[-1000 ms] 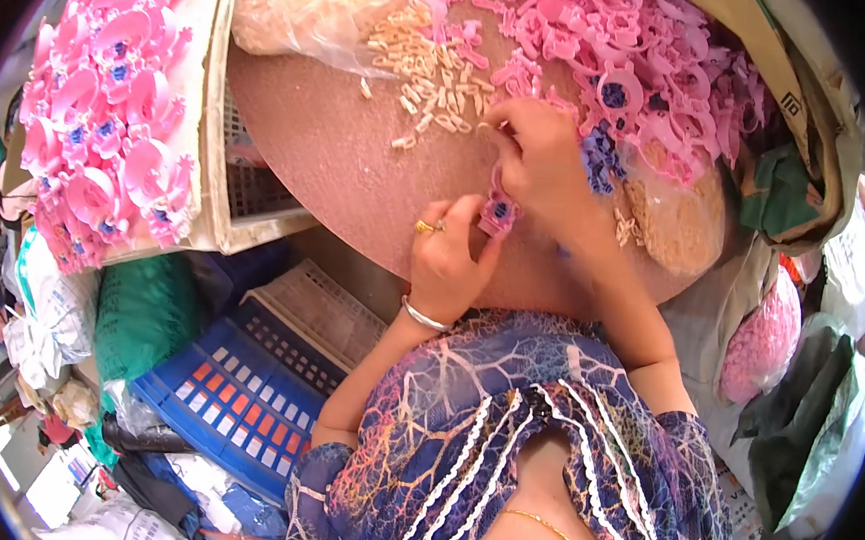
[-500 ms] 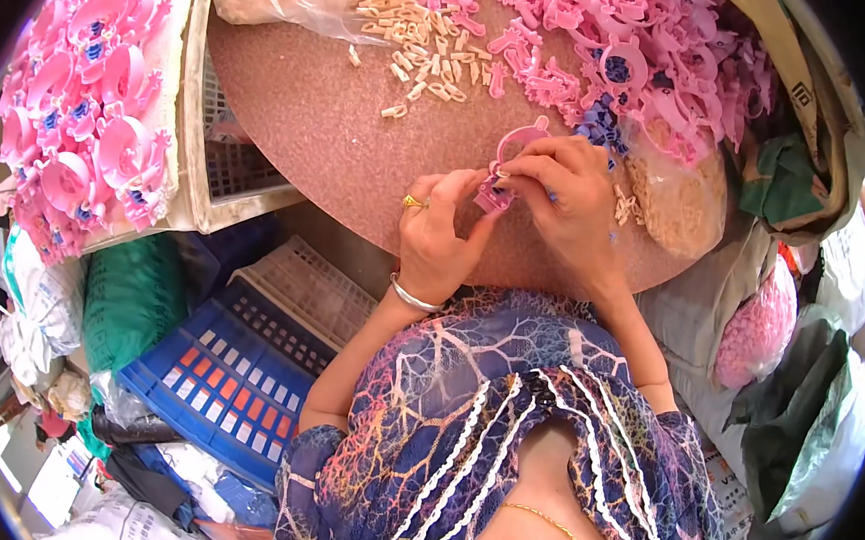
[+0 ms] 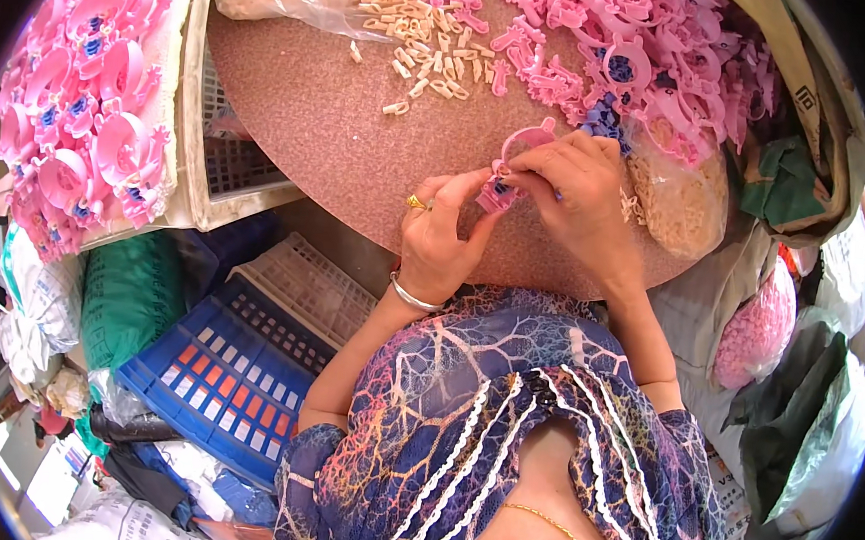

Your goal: Decorating small pink plastic frames with tiny blue flowers and other decorative components.

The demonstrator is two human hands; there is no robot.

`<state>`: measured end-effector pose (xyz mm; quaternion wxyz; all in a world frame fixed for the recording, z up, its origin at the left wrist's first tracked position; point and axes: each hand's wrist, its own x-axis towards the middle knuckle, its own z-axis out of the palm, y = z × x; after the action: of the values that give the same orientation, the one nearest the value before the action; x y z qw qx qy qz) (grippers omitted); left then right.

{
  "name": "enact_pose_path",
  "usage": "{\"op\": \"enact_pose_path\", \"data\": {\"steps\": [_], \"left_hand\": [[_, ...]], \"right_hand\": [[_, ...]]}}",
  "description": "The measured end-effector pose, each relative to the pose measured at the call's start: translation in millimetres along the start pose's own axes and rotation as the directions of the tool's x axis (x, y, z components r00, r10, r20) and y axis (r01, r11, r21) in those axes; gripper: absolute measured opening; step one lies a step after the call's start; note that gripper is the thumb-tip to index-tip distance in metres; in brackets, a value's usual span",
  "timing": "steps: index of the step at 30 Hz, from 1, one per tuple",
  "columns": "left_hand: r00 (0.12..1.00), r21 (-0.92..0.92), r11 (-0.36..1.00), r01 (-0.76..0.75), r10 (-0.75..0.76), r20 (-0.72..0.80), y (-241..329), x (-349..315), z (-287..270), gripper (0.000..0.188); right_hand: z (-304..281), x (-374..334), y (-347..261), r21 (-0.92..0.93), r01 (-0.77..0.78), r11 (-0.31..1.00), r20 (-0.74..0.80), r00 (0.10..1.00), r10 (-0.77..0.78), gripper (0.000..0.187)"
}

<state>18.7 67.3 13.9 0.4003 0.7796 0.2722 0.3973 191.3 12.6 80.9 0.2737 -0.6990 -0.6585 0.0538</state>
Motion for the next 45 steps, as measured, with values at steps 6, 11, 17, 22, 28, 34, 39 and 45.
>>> {"op": "enact_pose_path", "data": {"steps": [6, 11, 17, 22, 28, 34, 39, 45], "left_hand": [[1.0, 0.074, 0.997, 0.01, -0.01, -0.005, 2, 0, 0, 0.053], [0.999, 0.184, 0.983, -0.011, 0.005, 0.034, 3, 5, -1, 0.049], [0.999, 0.046, 0.998, 0.049, -0.049, -0.002, 0, -2, -1, 0.052], [0.997, 0.148, 0.987, 0.069, -0.073, 0.02, 4, 1, -2, 0.049], [0.984, 0.409, 0.895, -0.177, 0.147, 0.105, 14, 8, -3, 0.054], [0.92, 0.465, 0.802, -0.374, 0.259, 0.294, 8, 2, 5, 0.04], [0.988, 0.305, 0.942, -0.144, 0.122, 0.091, 19, 5, -3, 0.04], [0.683, -0.76, 0.202, 0.617, -0.617, 0.39, 41, -45, -58, 0.032]], "right_hand": [[-6, 1, -6, 0.13, -0.131, 0.983, -0.007, 0.991, 0.133, 0.011], [-11, -7, 12, -0.017, -0.071, 0.997, -0.093, 0.993, 0.07, 0.025], [14, -26, 0, -0.01, 0.111, 0.994, 0.029, 0.993, -0.11, 0.043], [9, -26, -6, 0.07, -0.067, 0.995, 0.043, 0.997, 0.064, 0.054], [6, -37, 14, 0.125, -0.105, 0.987, -0.18, 0.976, 0.127, 0.059], [8, -43, 16, 0.115, -0.037, 0.993, -0.255, 0.965, 0.065, 0.054], [6, -48, 17, 0.177, 0.0, 0.984, -0.288, 0.956, 0.052, 0.049], [-3, -50, 3, 0.265, 0.029, 0.964, -0.206, 0.978, 0.027, 0.04]]}}
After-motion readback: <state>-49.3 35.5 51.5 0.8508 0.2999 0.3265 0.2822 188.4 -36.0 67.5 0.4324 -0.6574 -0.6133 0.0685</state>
